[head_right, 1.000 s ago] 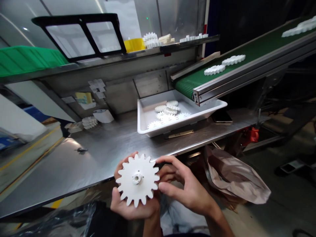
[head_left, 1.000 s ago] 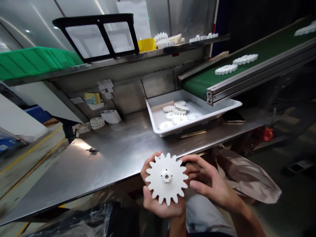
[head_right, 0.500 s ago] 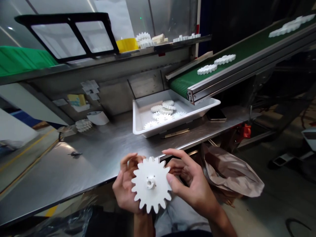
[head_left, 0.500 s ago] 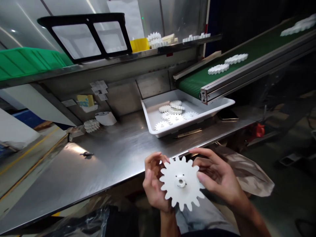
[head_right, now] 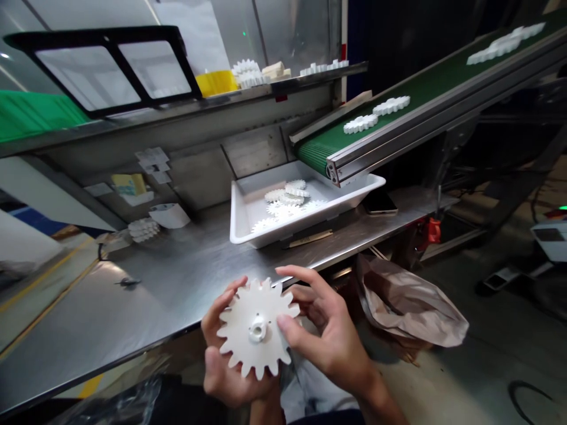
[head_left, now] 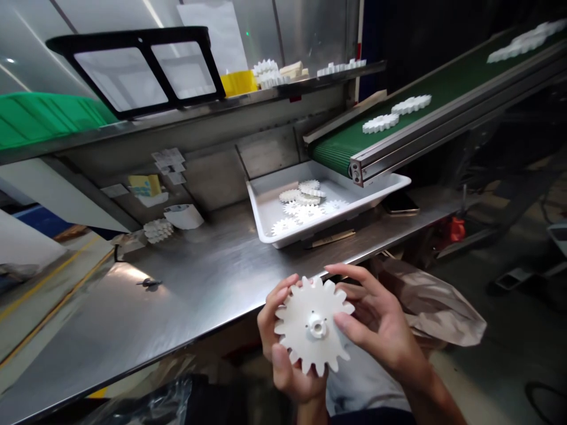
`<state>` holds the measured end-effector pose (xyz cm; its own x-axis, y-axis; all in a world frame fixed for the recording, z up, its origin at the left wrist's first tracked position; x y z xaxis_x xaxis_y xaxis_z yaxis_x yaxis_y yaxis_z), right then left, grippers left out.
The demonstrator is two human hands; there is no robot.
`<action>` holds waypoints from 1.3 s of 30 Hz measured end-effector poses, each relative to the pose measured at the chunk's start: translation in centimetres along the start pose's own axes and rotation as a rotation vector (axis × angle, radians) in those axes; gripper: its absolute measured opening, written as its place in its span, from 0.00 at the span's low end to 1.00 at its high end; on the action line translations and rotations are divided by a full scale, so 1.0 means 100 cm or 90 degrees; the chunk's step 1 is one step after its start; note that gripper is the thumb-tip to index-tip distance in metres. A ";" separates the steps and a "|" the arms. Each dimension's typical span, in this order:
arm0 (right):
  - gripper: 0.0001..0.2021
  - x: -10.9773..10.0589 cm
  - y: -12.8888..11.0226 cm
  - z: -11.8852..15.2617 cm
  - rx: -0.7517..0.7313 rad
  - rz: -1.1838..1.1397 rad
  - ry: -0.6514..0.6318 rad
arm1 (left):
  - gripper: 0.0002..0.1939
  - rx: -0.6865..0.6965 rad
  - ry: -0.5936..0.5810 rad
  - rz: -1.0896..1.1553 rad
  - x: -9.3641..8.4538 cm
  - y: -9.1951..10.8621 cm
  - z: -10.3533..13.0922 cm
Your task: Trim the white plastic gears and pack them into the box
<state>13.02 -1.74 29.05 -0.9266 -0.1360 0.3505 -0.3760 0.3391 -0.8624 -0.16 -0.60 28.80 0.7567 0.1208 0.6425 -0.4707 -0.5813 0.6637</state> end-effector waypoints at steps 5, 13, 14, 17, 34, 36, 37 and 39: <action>0.18 -0.011 -0.004 0.003 -0.043 0.118 0.055 | 0.24 -0.018 -0.059 0.027 0.003 0.008 -0.006; 0.21 -0.011 -0.010 0.006 -0.086 0.208 0.030 | 0.32 -0.336 -0.075 -0.008 0.021 -0.002 0.010; 0.20 -0.010 -0.010 0.006 -0.080 0.209 0.027 | 0.33 -0.373 -0.075 0.008 0.022 -0.003 0.011; 0.20 -0.010 -0.013 0.007 -0.070 0.209 0.018 | 0.31 -0.430 -0.059 0.049 0.026 -0.002 0.012; 0.16 -0.017 -0.015 0.004 -0.074 0.086 0.039 | 0.31 -0.360 0.000 0.023 0.022 0.004 0.011; 0.14 -0.021 -0.013 0.003 -0.075 0.076 0.060 | 0.32 -0.361 0.016 0.016 0.020 0.005 0.011; 0.14 -0.023 -0.013 0.002 -0.078 0.076 0.067 | 0.32 -0.365 0.016 0.015 0.019 0.006 0.011; 0.12 -0.026 -0.013 0.001 -0.096 0.092 0.077 | 0.31 -0.366 0.007 0.013 0.019 0.007 0.010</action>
<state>15.93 -1.91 29.25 -0.9607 0.0331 0.2756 -0.2260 0.4828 -0.8460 1.43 -1.63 30.15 0.7418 0.1241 0.6590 -0.6584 -0.0522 0.7509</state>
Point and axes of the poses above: each hand's wrist, its own z-axis away from the middle knuckle, its own x-axis out of the palm, y = z × x, the point moved 5 cm from there along -z, towards the middle knuckle, and after that the axes turned 9 degrees about -x, right-handed, at the moved point
